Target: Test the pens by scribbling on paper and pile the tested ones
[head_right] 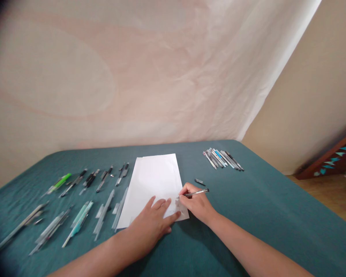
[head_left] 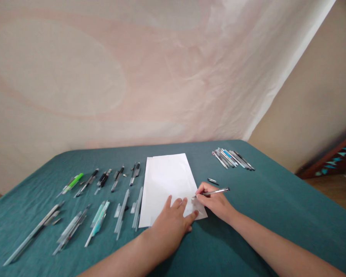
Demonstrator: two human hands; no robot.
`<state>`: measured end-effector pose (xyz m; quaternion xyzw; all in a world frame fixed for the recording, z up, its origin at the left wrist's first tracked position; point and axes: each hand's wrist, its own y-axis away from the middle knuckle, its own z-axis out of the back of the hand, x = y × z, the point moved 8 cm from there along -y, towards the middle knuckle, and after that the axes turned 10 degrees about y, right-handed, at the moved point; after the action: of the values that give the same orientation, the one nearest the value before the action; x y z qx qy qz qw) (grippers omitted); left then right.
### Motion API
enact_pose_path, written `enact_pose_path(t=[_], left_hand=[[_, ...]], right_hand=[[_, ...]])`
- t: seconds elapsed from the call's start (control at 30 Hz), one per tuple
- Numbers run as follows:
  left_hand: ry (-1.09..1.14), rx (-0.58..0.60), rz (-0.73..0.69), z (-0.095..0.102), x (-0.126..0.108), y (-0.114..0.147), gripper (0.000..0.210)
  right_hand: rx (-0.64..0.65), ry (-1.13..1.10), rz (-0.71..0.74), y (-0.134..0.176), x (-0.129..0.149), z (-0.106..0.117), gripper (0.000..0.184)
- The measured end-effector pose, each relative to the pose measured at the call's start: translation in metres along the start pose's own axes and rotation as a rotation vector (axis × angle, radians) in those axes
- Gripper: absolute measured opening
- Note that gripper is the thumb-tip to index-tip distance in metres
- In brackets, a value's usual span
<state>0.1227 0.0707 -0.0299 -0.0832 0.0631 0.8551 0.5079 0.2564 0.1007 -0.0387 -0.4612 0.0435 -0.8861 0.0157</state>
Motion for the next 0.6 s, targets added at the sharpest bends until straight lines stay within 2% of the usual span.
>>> enact_pose_path(t=[0.23, 0.6], left_hand=[[-0.026, -0.014, 0.005, -0.0021, 0.0004, 0.0003, 0.043], [-0.038, -0.007, -0.01, -0.0017, -0.0008, -0.0007, 0.042]], right_hand=[[0.002, 0.06, 0.057, 0.006, 0.0082, -0.003, 0.004], [-0.062, 0.136, 0.056, 0.0053, 0.0056, 0.0005, 0.007]])
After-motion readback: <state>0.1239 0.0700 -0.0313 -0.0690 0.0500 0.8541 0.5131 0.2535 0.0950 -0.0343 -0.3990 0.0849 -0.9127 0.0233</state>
